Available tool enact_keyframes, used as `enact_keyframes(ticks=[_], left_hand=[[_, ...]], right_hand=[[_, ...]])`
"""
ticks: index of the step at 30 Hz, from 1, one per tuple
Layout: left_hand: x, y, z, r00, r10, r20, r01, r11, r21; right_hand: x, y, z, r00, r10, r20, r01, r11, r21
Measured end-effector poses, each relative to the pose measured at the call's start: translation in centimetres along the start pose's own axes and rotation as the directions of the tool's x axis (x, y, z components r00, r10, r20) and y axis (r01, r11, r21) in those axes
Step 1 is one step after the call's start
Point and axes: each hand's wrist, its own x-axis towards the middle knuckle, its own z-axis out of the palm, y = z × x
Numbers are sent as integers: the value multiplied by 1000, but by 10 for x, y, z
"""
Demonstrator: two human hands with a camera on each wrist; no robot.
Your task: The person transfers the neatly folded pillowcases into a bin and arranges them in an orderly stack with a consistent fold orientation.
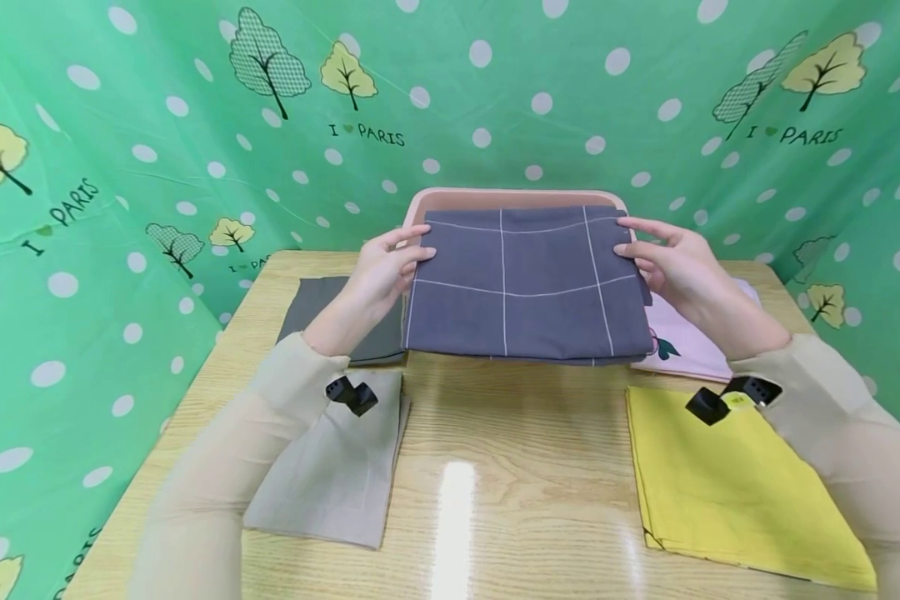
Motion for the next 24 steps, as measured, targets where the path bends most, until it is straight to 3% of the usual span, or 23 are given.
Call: enact_keyframes(ticks=[12, 18, 24], left_hand=[[19, 12, 7, 998, -18, -66, 17, 1000, -12], [31, 17, 11, 993, -46, -107, 45, 999, -9], [43, 19, 12, 992, -25, -128, 24, 1000, -8]], right_hand=[[20, -13, 0, 996, 67, -53, -69, 996, -48], [30, -19, 2, 992, 95, -77, -97, 995, -23], [40, -24, 3, 991, 102, -82, -102, 995, 0]])
